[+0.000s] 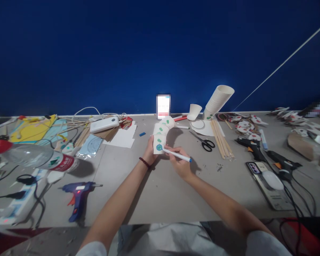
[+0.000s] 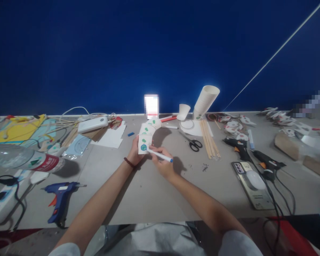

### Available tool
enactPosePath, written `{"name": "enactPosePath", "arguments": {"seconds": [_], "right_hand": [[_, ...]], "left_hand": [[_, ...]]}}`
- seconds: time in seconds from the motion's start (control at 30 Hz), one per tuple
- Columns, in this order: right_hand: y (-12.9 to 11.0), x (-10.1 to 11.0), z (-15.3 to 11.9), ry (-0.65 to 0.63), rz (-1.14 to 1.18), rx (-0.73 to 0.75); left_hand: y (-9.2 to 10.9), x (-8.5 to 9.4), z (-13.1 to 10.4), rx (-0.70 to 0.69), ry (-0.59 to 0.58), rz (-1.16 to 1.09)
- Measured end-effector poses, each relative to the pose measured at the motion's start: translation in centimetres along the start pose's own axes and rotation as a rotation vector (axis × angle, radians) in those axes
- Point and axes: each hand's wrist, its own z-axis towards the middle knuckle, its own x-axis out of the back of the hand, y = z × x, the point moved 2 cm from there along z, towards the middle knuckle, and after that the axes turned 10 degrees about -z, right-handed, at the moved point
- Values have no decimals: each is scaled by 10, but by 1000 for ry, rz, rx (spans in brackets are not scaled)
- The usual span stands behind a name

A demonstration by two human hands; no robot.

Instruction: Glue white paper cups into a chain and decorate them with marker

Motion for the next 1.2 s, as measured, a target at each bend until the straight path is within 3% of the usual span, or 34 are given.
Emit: {"name": "enactPosePath", "arguments": {"seconds": [0.4,0.67,1.2], "right_hand": [[5,1,0,22,-13,-16],[-2,4,3,61,11,36],[-4,2,2,41,-39,35]], "left_hand": [[-1,2,0,-4,-11,30],[-2,3,-4,-85,-102,21],[-8,12,0,-200,-134,52]]}}
